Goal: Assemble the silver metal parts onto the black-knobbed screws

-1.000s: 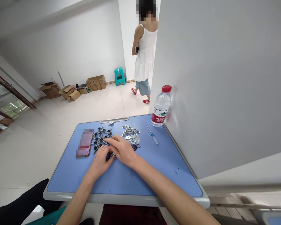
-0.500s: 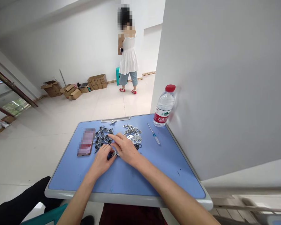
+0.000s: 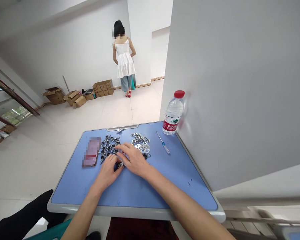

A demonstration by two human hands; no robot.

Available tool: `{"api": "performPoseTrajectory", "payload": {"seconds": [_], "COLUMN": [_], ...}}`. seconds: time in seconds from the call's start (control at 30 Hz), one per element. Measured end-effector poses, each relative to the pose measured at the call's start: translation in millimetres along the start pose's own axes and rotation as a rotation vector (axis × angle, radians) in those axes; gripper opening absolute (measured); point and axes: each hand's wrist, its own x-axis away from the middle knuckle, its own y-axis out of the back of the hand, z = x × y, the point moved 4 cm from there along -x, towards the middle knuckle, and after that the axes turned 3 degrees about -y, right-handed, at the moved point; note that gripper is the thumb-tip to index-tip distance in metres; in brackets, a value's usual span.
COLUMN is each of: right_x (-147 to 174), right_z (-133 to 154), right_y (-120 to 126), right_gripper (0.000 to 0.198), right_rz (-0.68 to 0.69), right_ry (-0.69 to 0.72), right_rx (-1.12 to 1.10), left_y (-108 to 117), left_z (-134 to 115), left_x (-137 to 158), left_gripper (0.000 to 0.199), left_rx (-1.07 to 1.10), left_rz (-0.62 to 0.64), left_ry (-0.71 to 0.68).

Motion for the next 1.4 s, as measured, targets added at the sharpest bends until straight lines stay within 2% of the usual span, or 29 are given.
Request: {"api": "performPoseTrajectory", "payload": {"seconds": [0.1, 0.3, 0.5, 0.67, 0.83, 0.93, 1.07, 1.27, 1.4], "right_x": [0, -1, 1, 2, 2, 2, 1, 2, 1], "right_z": [-2, 5, 6, 9, 5, 1, 0, 4, 7], "right_y": [-2, 1, -1, -2, -3, -2, -1, -1, 0], "right_gripper": [0.027, 0.040, 0.031, 0.040, 0.035, 0.037, 0.043, 0.030, 0.040], "right_rz": [-0.022, 0.078, 0.034, 0.073, 0.000, -0.021, 0.012, 0.014, 0.068], "right_ry": [0.004, 0.071, 0.036, 0.073, 0.035, 0.022, 0.007, -0.004, 0.028], "right_rx": [0.033, -0.071, -0.008, -0.038, 0.083, 0.026, -0.084, 0.027, -0.014], "left_y": [0, 0, -1, -1, 1, 2, 2, 0, 0], "left_z": [1, 1, 1, 1, 0, -1, -1, 1, 0], "left_x": [0, 0, 0, 1, 1, 0, -1, 0, 1], "left_gripper": [0.005, 0.009, 0.005, 0.008, 0.007, 0.009, 0.011, 0.008, 0.010], "left_rx": [-0.003, -0.006, -0.008, -0.008, -0.006, -0.007, -0.005, -0.014, -0.013], "left_rz": [-0.017, -0.009, -0.014, -0.002, 0.002, 0.013, 0.028, 0.018, 0.024], "left_ry": [-0.013, -0.003, -0.011, -0.002, 0.006, 0.015, 0.024, 0.020, 0.022]}}
